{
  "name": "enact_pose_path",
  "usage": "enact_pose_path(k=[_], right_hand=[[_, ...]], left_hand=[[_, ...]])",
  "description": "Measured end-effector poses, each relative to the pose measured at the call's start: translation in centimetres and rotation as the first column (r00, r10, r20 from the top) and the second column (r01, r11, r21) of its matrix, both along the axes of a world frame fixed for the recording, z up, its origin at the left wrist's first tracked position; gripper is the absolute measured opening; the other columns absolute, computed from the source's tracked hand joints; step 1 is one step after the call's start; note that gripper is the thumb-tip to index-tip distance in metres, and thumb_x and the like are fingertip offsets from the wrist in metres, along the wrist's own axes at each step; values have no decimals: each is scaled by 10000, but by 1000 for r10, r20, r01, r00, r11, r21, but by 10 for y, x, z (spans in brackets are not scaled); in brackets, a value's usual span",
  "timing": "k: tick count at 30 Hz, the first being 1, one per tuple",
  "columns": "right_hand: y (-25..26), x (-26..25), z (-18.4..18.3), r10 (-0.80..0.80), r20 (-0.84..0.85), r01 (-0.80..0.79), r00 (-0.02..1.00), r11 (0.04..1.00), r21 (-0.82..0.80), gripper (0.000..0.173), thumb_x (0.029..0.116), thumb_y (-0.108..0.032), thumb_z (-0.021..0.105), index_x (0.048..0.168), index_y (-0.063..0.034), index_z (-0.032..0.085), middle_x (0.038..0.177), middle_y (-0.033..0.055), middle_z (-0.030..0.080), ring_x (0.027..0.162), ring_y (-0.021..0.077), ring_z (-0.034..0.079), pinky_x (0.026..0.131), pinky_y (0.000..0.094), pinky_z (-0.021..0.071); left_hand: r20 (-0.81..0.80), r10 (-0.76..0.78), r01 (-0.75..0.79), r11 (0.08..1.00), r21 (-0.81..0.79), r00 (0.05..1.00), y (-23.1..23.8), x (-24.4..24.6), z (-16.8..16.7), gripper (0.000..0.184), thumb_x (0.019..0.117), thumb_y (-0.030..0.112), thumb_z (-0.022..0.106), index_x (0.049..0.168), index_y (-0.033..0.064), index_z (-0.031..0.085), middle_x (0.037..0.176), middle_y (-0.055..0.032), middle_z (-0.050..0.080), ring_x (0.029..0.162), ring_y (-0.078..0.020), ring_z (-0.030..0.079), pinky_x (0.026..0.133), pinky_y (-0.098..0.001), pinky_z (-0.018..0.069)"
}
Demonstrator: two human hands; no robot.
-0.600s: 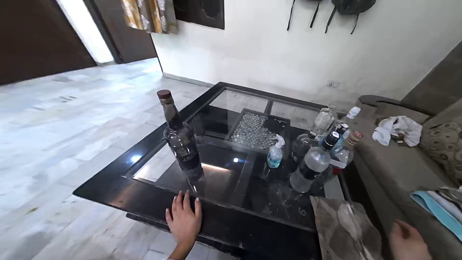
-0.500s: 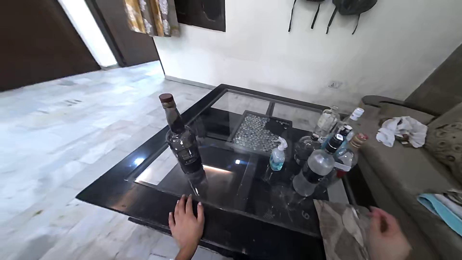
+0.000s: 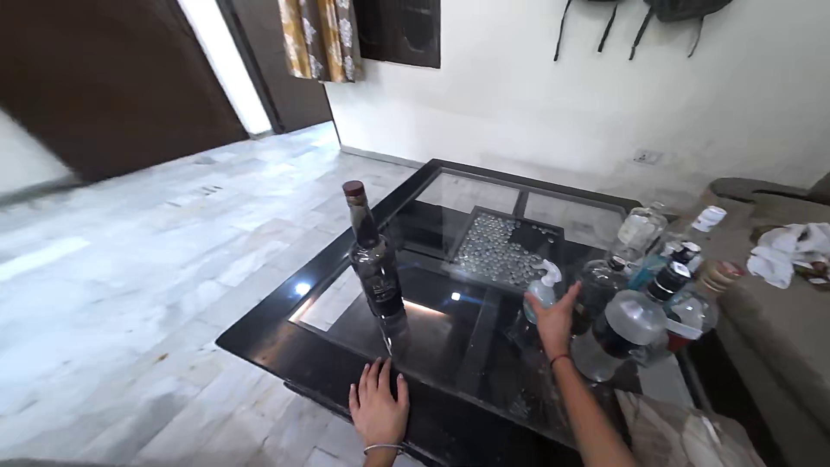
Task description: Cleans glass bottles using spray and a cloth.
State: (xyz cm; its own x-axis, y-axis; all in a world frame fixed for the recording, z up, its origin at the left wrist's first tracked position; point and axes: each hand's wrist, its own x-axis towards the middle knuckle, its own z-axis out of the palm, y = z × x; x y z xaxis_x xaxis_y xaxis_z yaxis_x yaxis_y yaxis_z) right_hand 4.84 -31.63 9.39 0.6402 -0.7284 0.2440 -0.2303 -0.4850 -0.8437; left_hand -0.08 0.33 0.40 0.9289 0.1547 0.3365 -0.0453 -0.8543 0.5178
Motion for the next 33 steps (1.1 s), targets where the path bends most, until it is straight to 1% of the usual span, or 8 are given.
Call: enact_pose_path(k=[6, 9, 13, 20, 26, 28, 30, 33], right_hand=[[-12, 30, 9, 88, -84, -79, 993, 991, 105, 946, 895, -299, 802, 1563, 68, 241, 1435, 348, 497, 1327, 464, 514, 1122, 558, 389], [-18, 25, 3, 216, -161, -202, 963, 974, 99, 922, 856, -185, 829, 1524, 124, 274, 1468, 376, 429, 1370, 468, 452, 1153, 534, 350], [-17, 9, 0, 345, -239, -319, 907, 937, 144, 902, 831, -169, 840, 1507, 116, 315, 1500, 352, 396, 1396, 433, 420, 1162, 500, 343], [38, -75, 0, 217, -231, -201, 949, 975, 91, 752, 867, -192, 793, 1449, 117, 430, 1421, 339, 504, 1286, 434, 548, 1088, 527, 433], [71, -164, 5, 105, -272, -80, 957, 991, 103, 767, 879, -213, 784, 1474, 102, 417, 1443, 329, 496, 1278, 449, 558, 1064, 552, 453], [73, -181, 5, 51, -238, -16, 970, 989, 144, 769, 881, -232, 797, 1468, 100, 429, 1424, 332, 516, 1273, 452, 565, 1067, 557, 450], [69, -197, 7, 0, -169, 41, 986, 970, 239, 760, 877, -208, 806, 1462, 98, 430, 1388, 339, 539, 1261, 454, 566, 1063, 563, 443], [62, -213, 16, -21, -225, 91, 974, 948, 306, 754, 886, -235, 797, 1459, 94, 433, 1330, 329, 584, 1227, 449, 587, 1038, 582, 449]], left_hand=[[17, -1, 1, 1000, -15, 1000, -2, -3, 4, 464, 957, 260, 509, 1275, -21, 696, 1405, -259, 602, 1368, -518, 489, 1142, -724, 250], [-1, 6, -6, 1000, -22, 1000, -3, -5, 6, 450, 958, 250, 519, 1278, -8, 701, 1405, -253, 604, 1375, -514, 484, 1149, -712, 251], [2, 13, -13, 1000, -12, 1000, -6, -4, 1, 459, 944, 256, 505, 1269, 4, 708, 1404, -237, 611, 1377, -503, 487, 1148, -708, 255], [-78, 2, -4, 1000, -29, 997, -4, -2, 8, 456, 957, 260, 537, 1315, 16, 680, 1463, -223, 566, 1435, -471, 430, 1194, -672, 200], [-187, -43, 34, 998, -54, 981, -2, -7, 18, 511, 1025, 306, 539, 1431, -3, 571, 1553, -262, 446, 1494, -449, 341, 1225, -652, 136], [-52, -143, 138, 987, -82, 988, -5, -16, 16, 557, 990, 305, 582, 1416, -54, 561, 1526, -344, 425, 1450, -532, 363, 1187, -701, 185], [21, -362, 362, 926, -107, 932, -22, -43, 20, 598, 938, 290, 658, 1396, -84, 564, 1499, -363, 445, 1400, -566, 410, 1159, -703, 266], [-143, -705, 664, 704, -253, 694, -66, -86, 49, 776, 884, 278, 765, 1498, -71, 444, 1555, -309, 409, 1428, -506, 409, 1175, -612, 335]])
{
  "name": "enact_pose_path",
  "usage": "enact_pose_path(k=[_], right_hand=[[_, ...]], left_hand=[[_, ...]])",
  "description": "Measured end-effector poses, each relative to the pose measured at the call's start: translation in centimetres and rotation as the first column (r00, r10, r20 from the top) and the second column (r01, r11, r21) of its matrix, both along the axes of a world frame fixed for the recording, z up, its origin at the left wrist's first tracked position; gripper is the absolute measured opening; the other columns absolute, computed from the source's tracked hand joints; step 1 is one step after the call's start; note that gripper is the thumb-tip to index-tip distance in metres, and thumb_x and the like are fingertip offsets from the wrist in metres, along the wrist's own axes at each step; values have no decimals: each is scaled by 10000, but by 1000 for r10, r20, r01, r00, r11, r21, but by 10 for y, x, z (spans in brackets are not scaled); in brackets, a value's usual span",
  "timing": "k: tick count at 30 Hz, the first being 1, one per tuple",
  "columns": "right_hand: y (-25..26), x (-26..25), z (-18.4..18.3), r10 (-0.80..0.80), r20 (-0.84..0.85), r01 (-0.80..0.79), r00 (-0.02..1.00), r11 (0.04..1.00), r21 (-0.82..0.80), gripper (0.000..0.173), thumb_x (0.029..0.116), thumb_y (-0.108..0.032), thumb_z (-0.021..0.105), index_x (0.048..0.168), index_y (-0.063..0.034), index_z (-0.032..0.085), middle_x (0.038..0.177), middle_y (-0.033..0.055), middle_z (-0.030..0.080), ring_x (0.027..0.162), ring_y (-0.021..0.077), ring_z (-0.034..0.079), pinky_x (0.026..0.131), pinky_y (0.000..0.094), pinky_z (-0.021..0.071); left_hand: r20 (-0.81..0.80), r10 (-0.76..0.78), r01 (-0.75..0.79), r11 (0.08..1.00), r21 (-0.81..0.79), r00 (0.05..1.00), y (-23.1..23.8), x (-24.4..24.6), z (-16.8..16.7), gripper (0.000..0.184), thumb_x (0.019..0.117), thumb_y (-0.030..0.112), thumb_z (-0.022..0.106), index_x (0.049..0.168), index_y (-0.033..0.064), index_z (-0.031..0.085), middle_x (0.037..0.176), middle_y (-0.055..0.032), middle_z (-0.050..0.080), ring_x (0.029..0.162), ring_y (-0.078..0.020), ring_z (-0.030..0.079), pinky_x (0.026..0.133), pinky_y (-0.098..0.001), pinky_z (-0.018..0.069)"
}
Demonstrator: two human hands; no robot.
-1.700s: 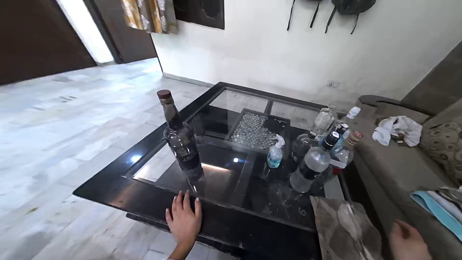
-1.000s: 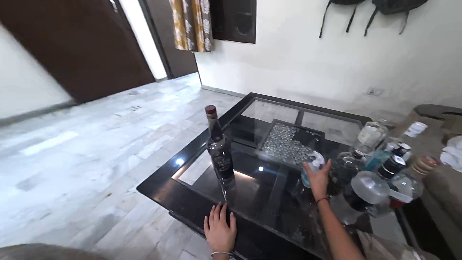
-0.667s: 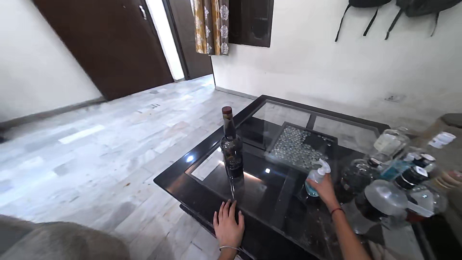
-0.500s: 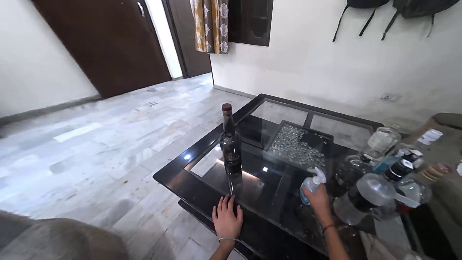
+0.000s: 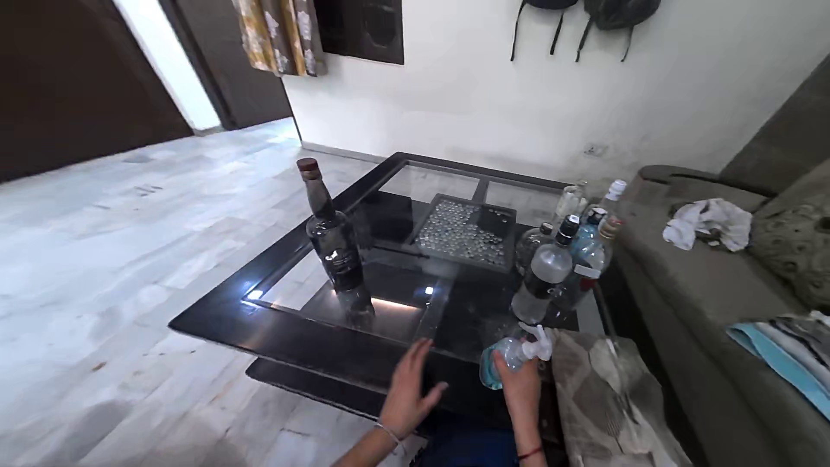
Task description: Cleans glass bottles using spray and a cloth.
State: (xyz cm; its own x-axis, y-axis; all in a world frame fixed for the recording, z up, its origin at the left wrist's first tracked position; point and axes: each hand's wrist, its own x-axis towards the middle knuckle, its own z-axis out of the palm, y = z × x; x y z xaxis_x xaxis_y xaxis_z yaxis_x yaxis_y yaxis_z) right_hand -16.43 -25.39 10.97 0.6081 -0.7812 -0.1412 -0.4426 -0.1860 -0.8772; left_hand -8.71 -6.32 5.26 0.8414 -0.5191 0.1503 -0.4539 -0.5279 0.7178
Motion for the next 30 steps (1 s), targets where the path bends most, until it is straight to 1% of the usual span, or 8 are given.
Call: enact_pose_path(k=[4, 7, 9, 12, 14, 19, 26, 30], right_hand=[[4, -20, 25, 59, -205, -57, 977, 998, 18, 767, 882, -331, 802, 1445, 65, 463, 1262, 296, 639, 1170, 443, 626, 989, 606, 473], [7, -37, 39, 108, -156, -109, 982, 994, 0, 804, 864, -343, 813, 1458, 58, 448, 1259, 289, 644, 1166, 438, 630, 989, 611, 472], [0, -47, 39, 178, 15, -178, 984, 984, -19, 914, 822, -293, 835, 1525, 52, 363, 1346, 289, 591, 1212, 405, 606, 1025, 567, 479], [-21, -55, 34, 266, 378, -302, 887, 952, 40, 1009, 795, -243, 789, 1546, 106, 213, 1445, 280, 497, 1278, 261, 557, 1059, 386, 477], [-31, -56, 34, 264, 519, -348, 813, 935, 68, 968, 794, -241, 752, 1512, 141, 227, 1464, 242, 509, 1302, 189, 547, 1062, 322, 468], [-37, -55, 34, 164, 652, -307, 740, 945, 111, 746, 820, -113, 663, 1412, 186, 321, 1090, 113, 695, 1003, 68, 670, 931, 242, 542], [-51, -59, 19, 37, 715, -228, 698, 958, 173, 722, 807, -103, 642, 1395, 172, 327, 1000, 52, 704, 910, 42, 684, 868, 231, 567], [-60, -62, 11, -68, 715, -152, 695, 959, 240, 652, 812, -77, 610, 1376, 145, 369, 986, 65, 701, 890, 77, 693, 844, 259, 580]], left_hand=[[-293, -289, 289, 956, -47, 911, -61, -27, 24, 1070, 808, 324, 869, 1606, -9, 238, 1640, -259, 282, 1472, -385, 396, 1188, -494, 376], [-389, -352, 303, 935, -183, 852, -85, -39, 25, 1068, 782, 234, 886, 1594, -18, 241, 1576, -281, 369, 1415, -347, 473, 1171, -452, 403], [-427, -388, 287, 915, -283, 817, -89, -43, 36, 1043, 750, 146, 888, 1561, -76, 270, 1530, -287, 433, 1397, -310, 495, 1182, -398, 389], [-514, -520, 366, 851, -377, 682, -89, -43, 66, 1032, 749, 74, 868, 1568, -63, 256, 1441, -259, 531, 1315, -245, 566, 1136, -357, 438], [-526, -594, 461, 804, -375, 609, -89, -41, 81, 1035, 773, 66, 852, 1588, -43, 224, 1442, -264, 528, 1310, -250, 569, 1133, -368, 440], [-518, -645, 540, 761, -361, 562, -99, -38, 84, 1081, 775, 53, 854, 1604, -42, 166, 1474, -269, 498, 1329, -260, 557, 1143, -371, 434], [-543, -682, 636, 706, -312, 491, -120, -35, 83, 1090, 802, 48, 835, 1618, -29, 117, 1522, -288, 442, 1378, -291, 514, 1167, -393, 404], [-570, -679, 671, 688, -275, 462, -131, -13, 85, 886, 919, 106, 728, 1611, -30, 193, 1549, -289, 411, 1378, -340, 506, 1147, -447, 421]])
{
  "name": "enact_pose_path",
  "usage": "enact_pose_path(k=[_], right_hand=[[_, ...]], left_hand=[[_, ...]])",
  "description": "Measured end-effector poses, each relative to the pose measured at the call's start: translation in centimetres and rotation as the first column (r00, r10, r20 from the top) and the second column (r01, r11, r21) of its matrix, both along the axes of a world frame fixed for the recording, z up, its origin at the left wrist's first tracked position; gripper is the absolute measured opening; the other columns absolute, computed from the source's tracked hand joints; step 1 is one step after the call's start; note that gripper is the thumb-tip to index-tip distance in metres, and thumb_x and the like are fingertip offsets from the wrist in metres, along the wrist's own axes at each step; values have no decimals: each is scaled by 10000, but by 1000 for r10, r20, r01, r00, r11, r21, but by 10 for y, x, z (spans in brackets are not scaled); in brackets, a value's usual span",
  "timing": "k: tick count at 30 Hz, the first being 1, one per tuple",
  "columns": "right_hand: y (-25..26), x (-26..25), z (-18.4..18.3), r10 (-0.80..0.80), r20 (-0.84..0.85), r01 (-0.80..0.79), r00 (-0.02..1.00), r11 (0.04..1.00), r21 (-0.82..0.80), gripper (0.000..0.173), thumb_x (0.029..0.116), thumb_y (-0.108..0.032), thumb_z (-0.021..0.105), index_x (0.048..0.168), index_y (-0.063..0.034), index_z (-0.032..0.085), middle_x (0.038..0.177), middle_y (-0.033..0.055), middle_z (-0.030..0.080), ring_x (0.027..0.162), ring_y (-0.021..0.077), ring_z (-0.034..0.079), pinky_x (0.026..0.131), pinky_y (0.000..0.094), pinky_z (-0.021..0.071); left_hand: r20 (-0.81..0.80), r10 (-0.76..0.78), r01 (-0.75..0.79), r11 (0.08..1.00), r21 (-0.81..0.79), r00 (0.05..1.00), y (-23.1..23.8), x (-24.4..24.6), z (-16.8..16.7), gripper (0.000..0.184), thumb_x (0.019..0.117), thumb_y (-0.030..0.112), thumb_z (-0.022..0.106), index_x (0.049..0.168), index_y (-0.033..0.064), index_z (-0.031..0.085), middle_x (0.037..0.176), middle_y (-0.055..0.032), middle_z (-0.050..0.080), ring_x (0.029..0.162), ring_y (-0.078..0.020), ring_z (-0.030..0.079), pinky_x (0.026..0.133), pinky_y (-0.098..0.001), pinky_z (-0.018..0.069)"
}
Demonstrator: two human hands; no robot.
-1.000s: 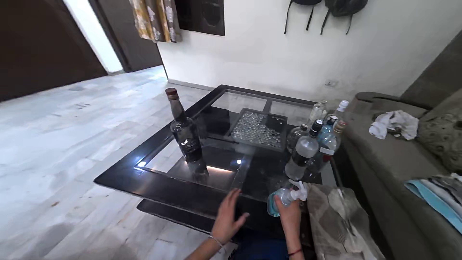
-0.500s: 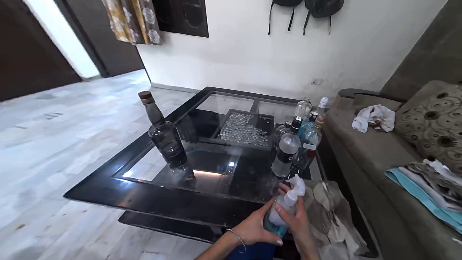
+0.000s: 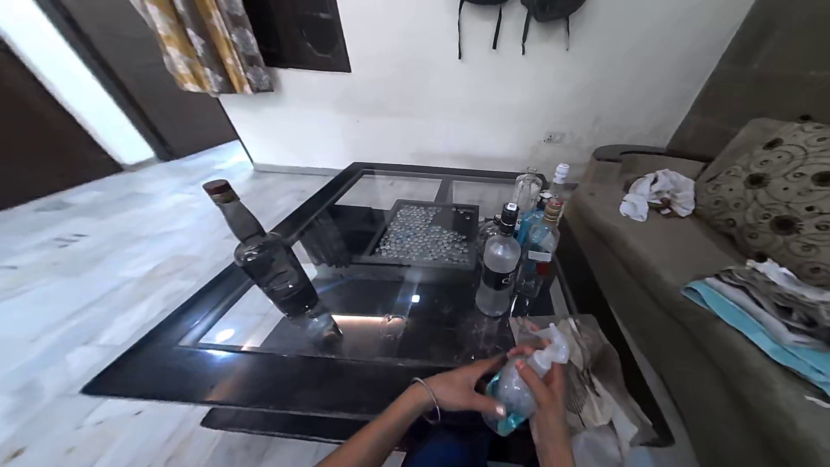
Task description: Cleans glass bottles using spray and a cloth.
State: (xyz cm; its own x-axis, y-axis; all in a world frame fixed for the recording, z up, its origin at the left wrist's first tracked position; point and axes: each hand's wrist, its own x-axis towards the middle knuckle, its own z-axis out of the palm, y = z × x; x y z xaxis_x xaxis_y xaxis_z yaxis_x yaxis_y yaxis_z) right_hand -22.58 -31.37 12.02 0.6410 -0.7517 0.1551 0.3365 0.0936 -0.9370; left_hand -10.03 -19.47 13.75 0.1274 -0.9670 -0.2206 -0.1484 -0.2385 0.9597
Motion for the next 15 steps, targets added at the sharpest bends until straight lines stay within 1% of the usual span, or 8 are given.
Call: enact_pose_path(k=[2, 3, 5, 6, 8, 10, 12, 15], right_hand=[[-8, -3, -6, -16, -2, 16, 1000, 999, 27, 679, 817, -75, 598, 1412, 134, 345, 998, 79, 698, 892, 99, 693, 843, 280, 583], [-11, -5, -8, -29, 0, 29, 1000, 999, 36, 683, 816, -72, 593, 1417, 128, 336, 989, 76, 697, 882, 99, 694, 833, 277, 585], [-17, -7, -14, -59, -1, 59, 998, 997, 59, 698, 815, -76, 592, 1429, 124, 326, 986, 77, 705, 881, 102, 699, 832, 277, 587], [-19, -9, -16, -72, -4, 72, 997, 994, 79, 692, 818, -77, 590, 1424, 122, 321, 986, 79, 701, 889, 105, 698, 840, 280, 586], [-21, -11, -18, -95, 9, 93, 995, 989, 119, 669, 814, -62, 582, 1404, 121, 327, 973, 76, 698, 886, 111, 700, 838, 282, 588], [-23, -12, -17, -101, 26, 96, 995, 986, 140, 678, 799, -57, 576, 1407, 120, 333, 956, 64, 700, 869, 105, 701, 824, 278, 591], [-26, -13, -19, -94, 40, 87, 995, 985, 150, 717, 791, -67, 572, 1439, 109, 322, 951, 55, 699, 858, 102, 699, 816, 275, 590], [-31, -15, -23, -97, 40, 90, 994, 985, 147, 740, 782, -88, 586, 1442, 112, 317, 932, 44, 702, 842, 96, 702, 802, 271, 593]], left_hand=[[22, 235, -234, 972, -28, 972, -13, 14, -2, 807, 953, 186, 681, 1593, -34, 241, 1525, -276, 435, 1334, -344, 538, 1110, -449, 462], [51, 383, -381, 924, -34, 922, -23, 22, -1, 811, 954, 220, 693, 1589, -27, 252, 1520, -270, 432, 1333, -343, 534, 1106, -444, 467], [117, 630, -628, 776, -55, 768, -50, 41, -2, 853, 925, 243, 765, 1576, -28, 286, 1537, -294, 409, 1383, -391, 475, 1142, -479, 417], [147, 701, -699, 711, -72, 698, -63, 49, -3, 906, 898, 237, 802, 1583, -23, 270, 1550, -299, 387, 1405, -410, 441, 1155, -501, 391], [220, 752, -751, 652, -105, 621, -89, 63, -10, 1035, 841, 242, 862, 1608, 3, 210, 1589, -294, 334, 1442, -436, 389, 1171, -545, 356], [271, 761, -755, 639, -150, 590, -112, 71, -19, 1117, 793, 265, 904, 1615, 15, 191, 1601, -291, 321, 1444, -461, 379, 1165, -588, 345], [299, 767, -762, 628, -161, 569, -129, 73, -21, 1148, 768, 289, 924, 1613, 26, 193, 1580, -291, 356, 1430, -447, 410, 1164, -583, 352], [251, 806, -800, 580, -155, 536, -145, 71, -19, 1120, 774, 265, 925, 1597, 24, 205, 1505, -291, 461, 1365, -430, 496, 1134, -572, 394]])
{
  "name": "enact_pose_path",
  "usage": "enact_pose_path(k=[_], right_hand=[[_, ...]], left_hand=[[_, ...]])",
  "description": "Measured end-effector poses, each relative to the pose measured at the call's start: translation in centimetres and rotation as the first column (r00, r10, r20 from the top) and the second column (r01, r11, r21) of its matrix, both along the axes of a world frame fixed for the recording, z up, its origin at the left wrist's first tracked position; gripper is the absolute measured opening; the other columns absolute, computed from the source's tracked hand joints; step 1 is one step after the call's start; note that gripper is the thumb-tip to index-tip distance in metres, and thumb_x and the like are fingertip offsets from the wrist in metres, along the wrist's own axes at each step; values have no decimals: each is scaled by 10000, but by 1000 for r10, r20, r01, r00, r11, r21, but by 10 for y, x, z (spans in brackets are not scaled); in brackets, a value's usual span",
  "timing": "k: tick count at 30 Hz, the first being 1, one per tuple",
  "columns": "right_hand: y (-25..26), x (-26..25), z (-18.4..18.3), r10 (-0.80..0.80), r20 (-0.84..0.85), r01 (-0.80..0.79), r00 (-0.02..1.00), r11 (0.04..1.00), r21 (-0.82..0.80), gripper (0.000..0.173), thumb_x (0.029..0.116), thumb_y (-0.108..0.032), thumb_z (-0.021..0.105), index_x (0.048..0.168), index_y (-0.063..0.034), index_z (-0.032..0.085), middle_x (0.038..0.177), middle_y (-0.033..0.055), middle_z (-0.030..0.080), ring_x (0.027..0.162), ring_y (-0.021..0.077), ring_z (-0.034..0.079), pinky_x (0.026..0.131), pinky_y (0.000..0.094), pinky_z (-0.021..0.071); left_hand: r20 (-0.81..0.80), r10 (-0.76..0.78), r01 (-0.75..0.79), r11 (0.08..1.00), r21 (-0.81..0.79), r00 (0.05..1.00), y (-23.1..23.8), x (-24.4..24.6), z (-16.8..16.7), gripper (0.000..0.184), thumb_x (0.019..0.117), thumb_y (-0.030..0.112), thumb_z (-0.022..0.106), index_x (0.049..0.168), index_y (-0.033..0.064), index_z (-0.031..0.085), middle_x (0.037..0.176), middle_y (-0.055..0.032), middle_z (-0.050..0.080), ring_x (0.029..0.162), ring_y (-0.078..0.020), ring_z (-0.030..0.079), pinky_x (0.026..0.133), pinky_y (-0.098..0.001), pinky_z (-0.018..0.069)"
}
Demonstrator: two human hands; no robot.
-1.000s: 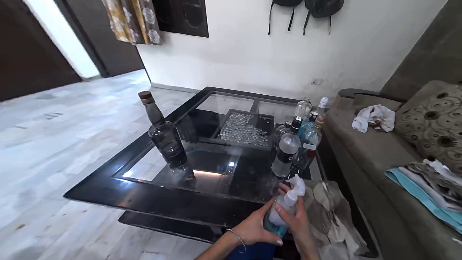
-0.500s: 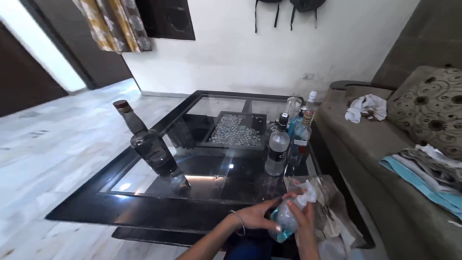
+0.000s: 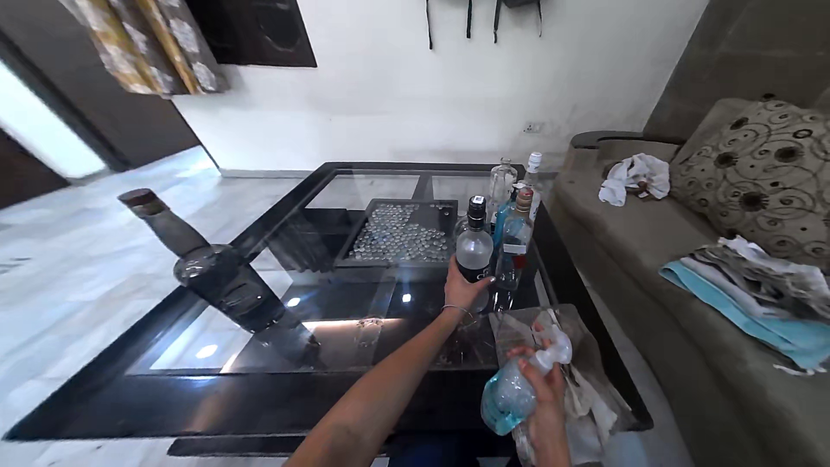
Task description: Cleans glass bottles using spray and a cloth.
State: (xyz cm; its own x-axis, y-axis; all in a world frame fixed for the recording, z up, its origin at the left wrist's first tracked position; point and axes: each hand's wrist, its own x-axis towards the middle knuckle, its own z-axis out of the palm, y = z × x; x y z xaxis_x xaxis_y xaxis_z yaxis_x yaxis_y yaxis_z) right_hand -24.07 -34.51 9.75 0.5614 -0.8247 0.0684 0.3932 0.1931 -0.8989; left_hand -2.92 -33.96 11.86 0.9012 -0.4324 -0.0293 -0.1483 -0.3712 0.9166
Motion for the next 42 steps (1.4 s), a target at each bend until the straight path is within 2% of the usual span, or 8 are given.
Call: enact_pose_path(k=[2, 4, 9, 14, 19, 28, 33, 42], right_hand=[[-3, -1, -3, 8, -13, -8, 1000, 1000, -2, 770, 781, -102, 590, 1460, 116, 300, 938, 45, 701, 844, 96, 702, 806, 272, 592], [-4, -1, -4, 16, -18, -16, 1000, 1000, 8, 763, 779, -97, 589, 1457, 112, 309, 933, 46, 699, 841, 99, 701, 804, 272, 592], [-3, 1, -6, 56, -30, -56, 998, 998, 5, 707, 763, -69, 589, 1410, 101, 360, 912, 34, 699, 818, 95, 698, 785, 269, 591], [7, 8, -4, 102, -85, -103, 991, 995, -9, 717, 778, -62, 570, 1438, 96, 339, 922, 26, 702, 832, 78, 694, 791, 247, 581], [22, 16, -6, 159, -96, -165, 983, 984, -63, 692, 796, -77, 587, 1421, 104, 353, 949, 32, 703, 842, 90, 696, 813, 269, 588], [39, 27, -8, 235, -162, -251, 958, 964, -84, 741, 783, -89, 573, 1447, 117, 317, 920, 10, 715, 811, 74, 705, 789, 254, 594], [44, 30, -9, 254, -170, -272, 952, 958, -87, 752, 781, -96, 582, 1455, 105, 314, 913, 0, 726, 806, 80, 714, 789, 266, 602], [48, 32, -9, 249, -217, -273, 944, 958, -87, 719, 783, -86, 575, 1437, 97, 339, 913, 6, 723, 809, 81, 713, 790, 262, 598]], left_hand=[[-9, 37, -37, 999, -21, 999, -4, 1, 0, 1052, 780, 266, 921, 1568, 21, 268, 1388, -299, 563, 1273, -438, 572, 1080, -587, 440], [8, 37, -37, 999, -23, 999, -5, 4, 0, 1012, 777, 268, 921, 1538, 6, 308, 1321, -302, 603, 1221, -437, 605, 1047, -590, 464], [73, -43, 45, 999, -24, 996, 21, 8, 2, 1028, 766, 228, 924, 1541, -27, 299, 1337, -296, 596, 1248, -410, 596, 1076, -554, 454], [83, -82, 83, 997, -2, 993, 79, 19, 0, 1023, 744, 190, 928, 1529, -40, 313, 1335, -276, 601, 1265, -359, 592, 1105, -497, 444], [43, 13, -12, 1000, -25, 999, 149, 28, 6, 999, 752, 141, 917, 1520, -55, 309, 1309, -286, 608, 1236, -363, 607, 1083, -501, 462], [142, 240, -244, 970, 9, 960, 246, 65, 7, 976, 761, 143, 918, 1510, -58, 326, 1295, -312, 611, 1230, -415, 605, 1079, -555, 444], [137, 275, -283, 958, 38, 952, 257, 77, 3, 970, 778, 183, 913, 1514, -48, 323, 1288, -319, 612, 1222, -434, 607, 1069, -569, 444], [136, 226, -221, 974, -51, 965, 230, 74, 1, 960, 774, 146, 910, 1508, -48, 323, 1297, -306, 612, 1228, -406, 610, 1071, -548, 458]])
